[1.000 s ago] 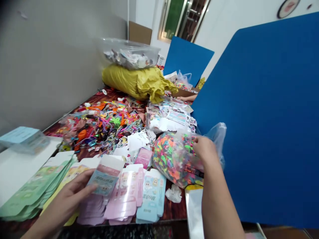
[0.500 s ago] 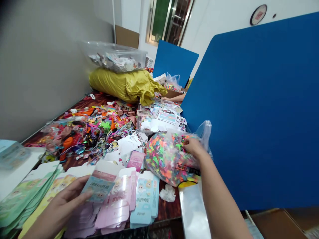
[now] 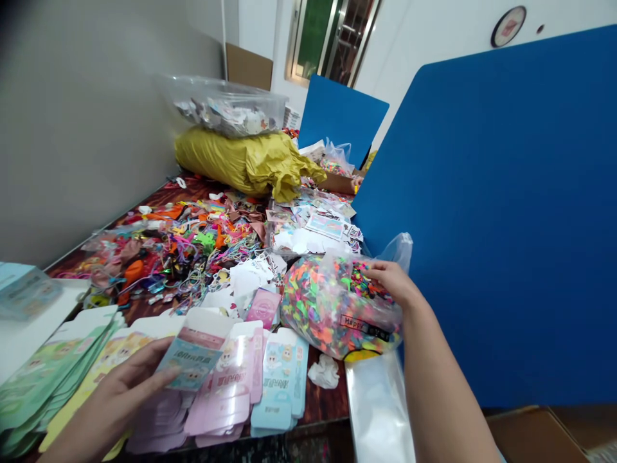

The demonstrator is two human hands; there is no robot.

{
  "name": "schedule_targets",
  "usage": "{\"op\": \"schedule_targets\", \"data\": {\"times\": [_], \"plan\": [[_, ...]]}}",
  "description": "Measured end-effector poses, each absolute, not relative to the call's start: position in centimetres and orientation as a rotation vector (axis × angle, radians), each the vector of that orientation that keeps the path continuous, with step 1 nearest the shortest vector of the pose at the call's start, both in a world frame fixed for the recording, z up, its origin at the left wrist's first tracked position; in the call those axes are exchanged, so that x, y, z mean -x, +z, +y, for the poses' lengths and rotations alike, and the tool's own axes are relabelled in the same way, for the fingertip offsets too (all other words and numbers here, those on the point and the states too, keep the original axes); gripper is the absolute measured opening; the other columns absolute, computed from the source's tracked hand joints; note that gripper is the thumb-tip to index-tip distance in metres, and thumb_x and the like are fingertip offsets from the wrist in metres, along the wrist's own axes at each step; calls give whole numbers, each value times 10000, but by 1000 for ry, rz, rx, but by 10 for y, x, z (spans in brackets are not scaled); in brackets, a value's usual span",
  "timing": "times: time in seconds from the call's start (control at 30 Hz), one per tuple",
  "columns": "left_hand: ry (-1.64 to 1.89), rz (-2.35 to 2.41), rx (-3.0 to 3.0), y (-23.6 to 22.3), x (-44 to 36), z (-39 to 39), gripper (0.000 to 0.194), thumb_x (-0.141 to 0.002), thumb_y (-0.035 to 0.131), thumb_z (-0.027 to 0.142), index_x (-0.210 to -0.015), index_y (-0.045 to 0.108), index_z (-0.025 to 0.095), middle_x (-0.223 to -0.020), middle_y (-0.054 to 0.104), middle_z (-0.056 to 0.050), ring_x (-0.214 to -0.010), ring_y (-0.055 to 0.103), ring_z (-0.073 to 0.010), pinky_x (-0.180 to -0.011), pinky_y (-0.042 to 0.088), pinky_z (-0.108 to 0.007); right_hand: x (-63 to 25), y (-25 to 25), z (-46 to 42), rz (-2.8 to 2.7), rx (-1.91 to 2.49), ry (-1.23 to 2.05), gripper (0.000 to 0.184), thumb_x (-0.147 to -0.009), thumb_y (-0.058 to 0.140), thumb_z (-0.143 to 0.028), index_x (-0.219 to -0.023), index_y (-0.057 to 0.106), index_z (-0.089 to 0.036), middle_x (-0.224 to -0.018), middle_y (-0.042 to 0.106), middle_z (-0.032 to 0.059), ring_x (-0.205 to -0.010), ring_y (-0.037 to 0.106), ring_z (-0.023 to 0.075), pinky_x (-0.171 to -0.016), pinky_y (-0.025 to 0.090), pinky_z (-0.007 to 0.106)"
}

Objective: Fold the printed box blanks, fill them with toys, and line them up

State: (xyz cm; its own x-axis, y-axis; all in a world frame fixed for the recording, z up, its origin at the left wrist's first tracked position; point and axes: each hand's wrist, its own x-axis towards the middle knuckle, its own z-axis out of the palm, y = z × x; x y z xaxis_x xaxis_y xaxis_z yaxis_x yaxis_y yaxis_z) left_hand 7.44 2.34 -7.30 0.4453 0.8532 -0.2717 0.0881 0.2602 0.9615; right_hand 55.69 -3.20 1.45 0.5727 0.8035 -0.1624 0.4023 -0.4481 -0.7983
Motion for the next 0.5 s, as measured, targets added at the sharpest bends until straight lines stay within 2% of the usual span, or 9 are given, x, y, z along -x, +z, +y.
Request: {"op": "schedule_targets", "data": {"times": [0.13, 0.23, 0.3, 0.37, 0.5], "plan": [[661, 1005, -1224, -64, -87, 20, 474, -741, 723, 437, -1151, 635, 218, -1302, 623, -81, -1182, 573, -319, -1006, 465, -425, -529, 36, -34, -895, 1912, 771, 412, -517, 780, -502, -684, 578, -184, -544, 503, -35, -449, 419, 93, -436, 322, 242], [698, 919, -1235, -58, -98, 15, 388, -764, 716, 357, -1119, 648, 216, -1208, 674, -66, -1136, 595, -281, -1016, 444, -405, -476, 50, -28, -922, 1766, 820, 385, -526, 810, -480, -728, 658, -189, -666, 614, 34, -547, 529, 142, -485, 396, 266], [739, 857, -1211, -58, -104, 12, 339, -762, 711, 319, -1078, 658, 207, -1134, 697, -60, -1080, 614, -261, -983, 462, -396, -430, 54, -21, -1074, 1617, 828, 299, -566, 812, -447, -703, 698, -206, -948, 686, 94, -808, 628, 230, -655, 488, 326], [762, 802, -1156, -59, -105, 10, 327, -764, 706, 292, -1073, 651, 197, -1101, 695, -63, -1044, 621, -245, -953, 476, -388, -384, 52, -15, -1301, 1520, 888, 224, -654, 768, -442, -658, 706, -226, -1162, 653, 86, -1056, 595, 294, -835, 485, 399], [781, 717, -1089, -56, -97, 5, 344, -791, 691, 274, -1122, 629, 203, -1113, 676, -66, -1056, 608, -234, -939, 470, -374, -317, 40, 0, -1658, 1421, 976, 197, -752, 681, -420, -667, 726, -248, -1246, 619, 59, -1152, 550, 295, -969, 422, 467]]}}
